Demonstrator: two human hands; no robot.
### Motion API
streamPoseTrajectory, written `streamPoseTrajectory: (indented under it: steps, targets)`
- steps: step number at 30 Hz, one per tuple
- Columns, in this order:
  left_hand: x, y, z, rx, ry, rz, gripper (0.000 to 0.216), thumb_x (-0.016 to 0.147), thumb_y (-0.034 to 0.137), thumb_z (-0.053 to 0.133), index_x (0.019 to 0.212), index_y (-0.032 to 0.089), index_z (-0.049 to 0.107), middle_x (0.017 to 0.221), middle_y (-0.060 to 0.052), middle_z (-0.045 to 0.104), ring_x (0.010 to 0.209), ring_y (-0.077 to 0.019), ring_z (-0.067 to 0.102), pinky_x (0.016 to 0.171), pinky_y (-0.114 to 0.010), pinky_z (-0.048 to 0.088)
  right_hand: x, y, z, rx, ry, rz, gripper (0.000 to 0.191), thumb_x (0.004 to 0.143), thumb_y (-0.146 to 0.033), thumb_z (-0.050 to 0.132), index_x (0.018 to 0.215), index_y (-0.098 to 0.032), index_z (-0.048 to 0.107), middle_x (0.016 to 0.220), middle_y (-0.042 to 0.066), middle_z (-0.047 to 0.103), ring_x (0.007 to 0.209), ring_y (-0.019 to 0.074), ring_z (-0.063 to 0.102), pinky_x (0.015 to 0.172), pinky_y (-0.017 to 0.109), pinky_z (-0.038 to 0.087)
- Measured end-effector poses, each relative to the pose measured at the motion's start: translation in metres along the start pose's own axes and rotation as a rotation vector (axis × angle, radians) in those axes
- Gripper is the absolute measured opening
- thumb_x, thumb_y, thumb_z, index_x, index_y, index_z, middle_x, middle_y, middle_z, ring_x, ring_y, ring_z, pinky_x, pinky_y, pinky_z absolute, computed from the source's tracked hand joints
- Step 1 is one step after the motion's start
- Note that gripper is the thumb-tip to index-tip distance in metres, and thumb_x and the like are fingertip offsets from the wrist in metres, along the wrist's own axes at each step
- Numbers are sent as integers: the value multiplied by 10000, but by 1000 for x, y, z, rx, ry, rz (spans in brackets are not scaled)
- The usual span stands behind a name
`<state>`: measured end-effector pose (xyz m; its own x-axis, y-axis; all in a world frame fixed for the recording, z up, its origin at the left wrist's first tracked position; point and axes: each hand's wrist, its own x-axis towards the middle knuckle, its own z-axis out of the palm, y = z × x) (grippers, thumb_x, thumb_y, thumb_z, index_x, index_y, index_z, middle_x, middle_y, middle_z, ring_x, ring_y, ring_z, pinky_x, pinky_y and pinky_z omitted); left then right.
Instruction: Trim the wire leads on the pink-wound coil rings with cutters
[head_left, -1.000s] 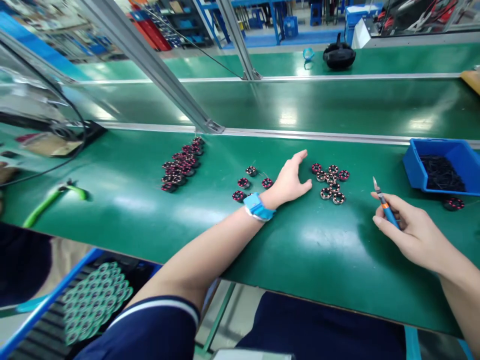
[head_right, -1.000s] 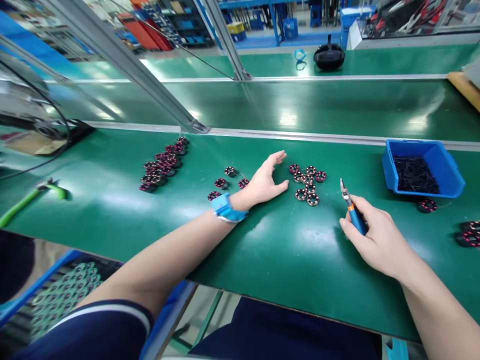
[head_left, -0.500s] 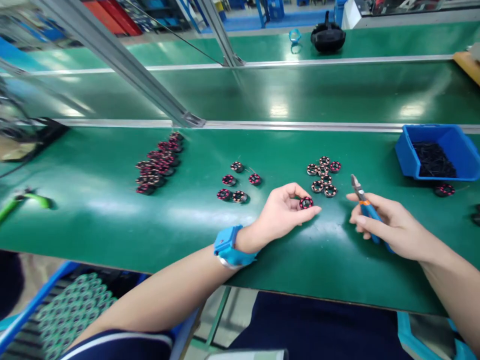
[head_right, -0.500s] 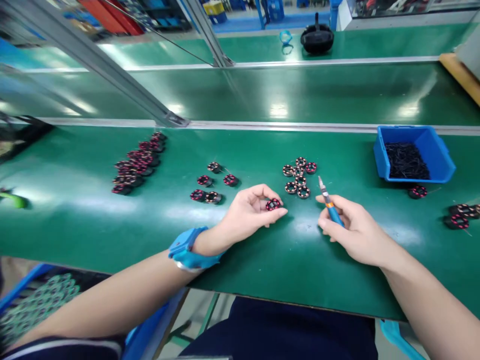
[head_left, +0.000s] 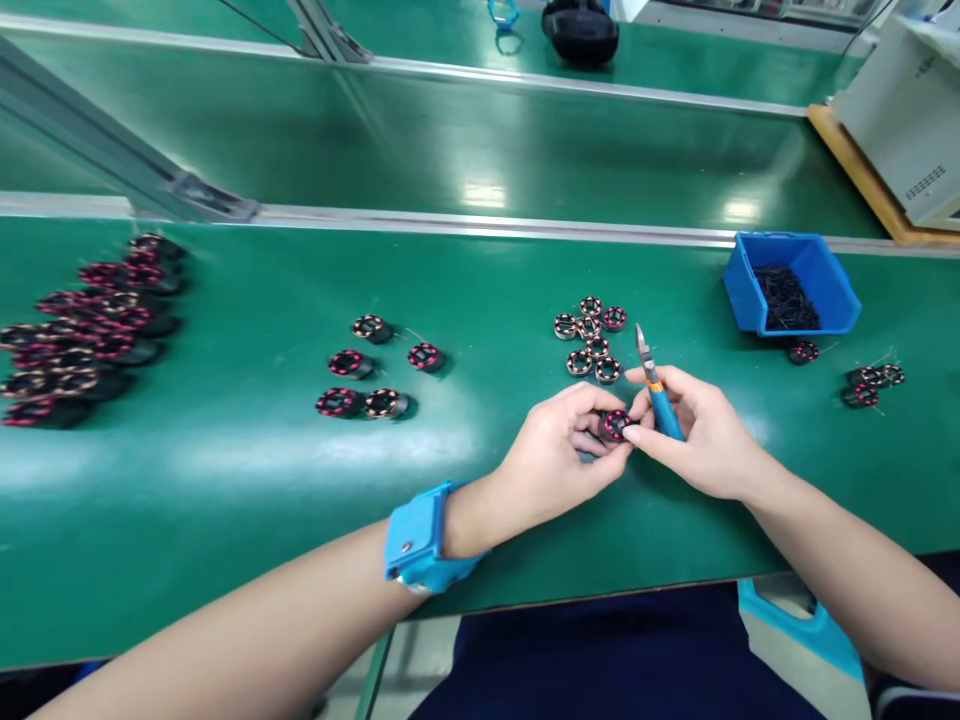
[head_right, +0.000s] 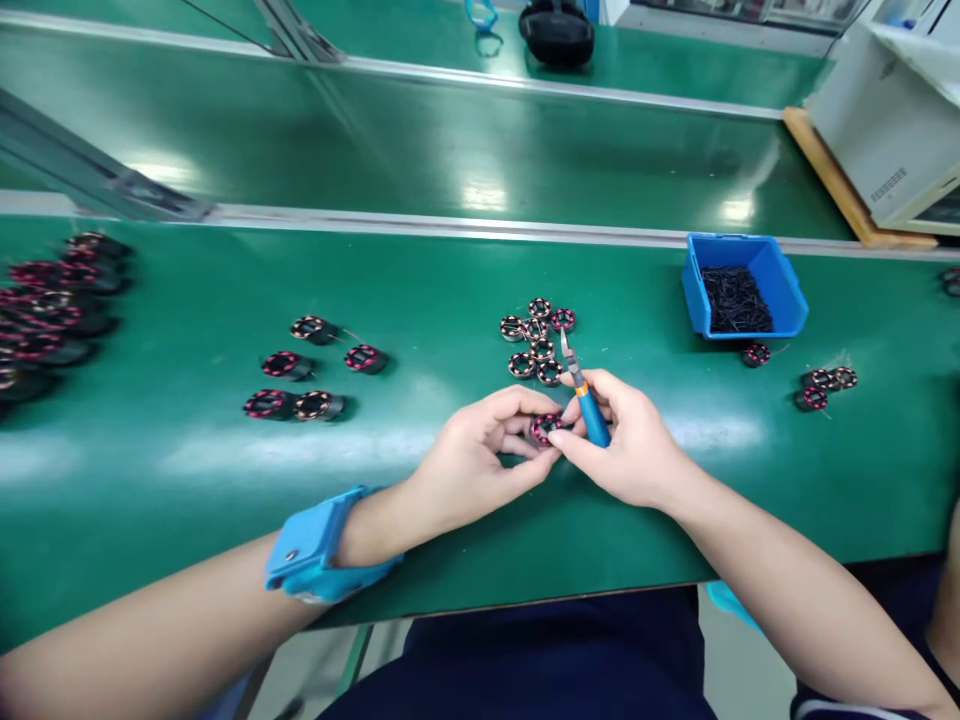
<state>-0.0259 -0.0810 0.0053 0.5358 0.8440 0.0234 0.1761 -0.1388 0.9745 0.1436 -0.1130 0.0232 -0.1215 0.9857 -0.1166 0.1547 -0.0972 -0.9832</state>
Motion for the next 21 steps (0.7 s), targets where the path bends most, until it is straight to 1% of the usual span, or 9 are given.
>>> streamPoseTrajectory:
  steps: [2,5,7,11,12,14,17,19,21]
  targets:
    - [-3,3,-1,-45,-14,-17,167,763,197,635,899,125,573,810,-33,609,633,-101,612,529,-193,524,1,0,1,17,11,-14,420,733,-205,670,1124,-177,517,800,-1,597,679,128,584,678,296,515]
    - [-5,2,-2,-68,-16,-23,153,750,197,662,840,132,557,773,-18,606,639,-103,619,558,-202,534,4,1,0,-21,33,-40,365,759,-212,653,1098,-181,521,766,-15,575,649,115,557,620,266,486]
    - [-6,1,-3,-83,-61,-32,160,737,188,677,830,136,558,776,-17,616,653,-108,624,585,-216,542,7,2,-5,-17,48,-49,330,776,-244,653,1073,-187,521,742,-29,549,615,102,526,584,251,463]
    - [-9,0,-4,-126,-140,-100,179,721,191,699,819,140,558,768,-18,630,645,-105,619,582,-215,529,12,2,-20,104,136,20,413,756,-345,692,1084,-197,490,750,-40,522,591,99,506,566,263,478]
    - [-10,1,-4,-142,-142,-123,190,716,195,707,816,140,554,763,-18,631,641,-104,618,576,-211,524,12,1,-22,107,127,40,431,754,-342,695,1102,-195,488,771,-32,533,602,103,511,577,271,485]
    - [-10,2,-4,-184,-139,-160,213,707,201,718,813,142,543,752,-15,631,635,-100,616,572,-205,517,8,-3,-22,64,34,47,450,750,-291,696,1138,-186,493,841,0,573,670,120,547,644,294,498]
    - [-10,3,-4,-222,-152,-170,206,714,190,708,814,148,533,707,10,609,603,-85,597,550,-187,497,1,-7,-12,-90,-106,-19,378,774,-194,649,1125,-188,509,870,14,589,753,136,572,737,309,481]
    - [-10,4,-5,-196,-192,-150,185,722,179,700,813,148,542,711,11,606,618,-89,601,568,-194,504,0,-8,-7,-156,-88,-59,295,808,-174,595,1089,-193,510,810,-7,562,698,121,545,694,289,467]
    - [-10,5,-5,-157,-235,-140,174,726,176,700,819,146,557,749,-4,623,656,-102,620,606,-215,524,3,-6,-9,-142,-5,-70,256,823,-199,582,1066,-190,503,765,-24,537,618,102,504,616,265,452]
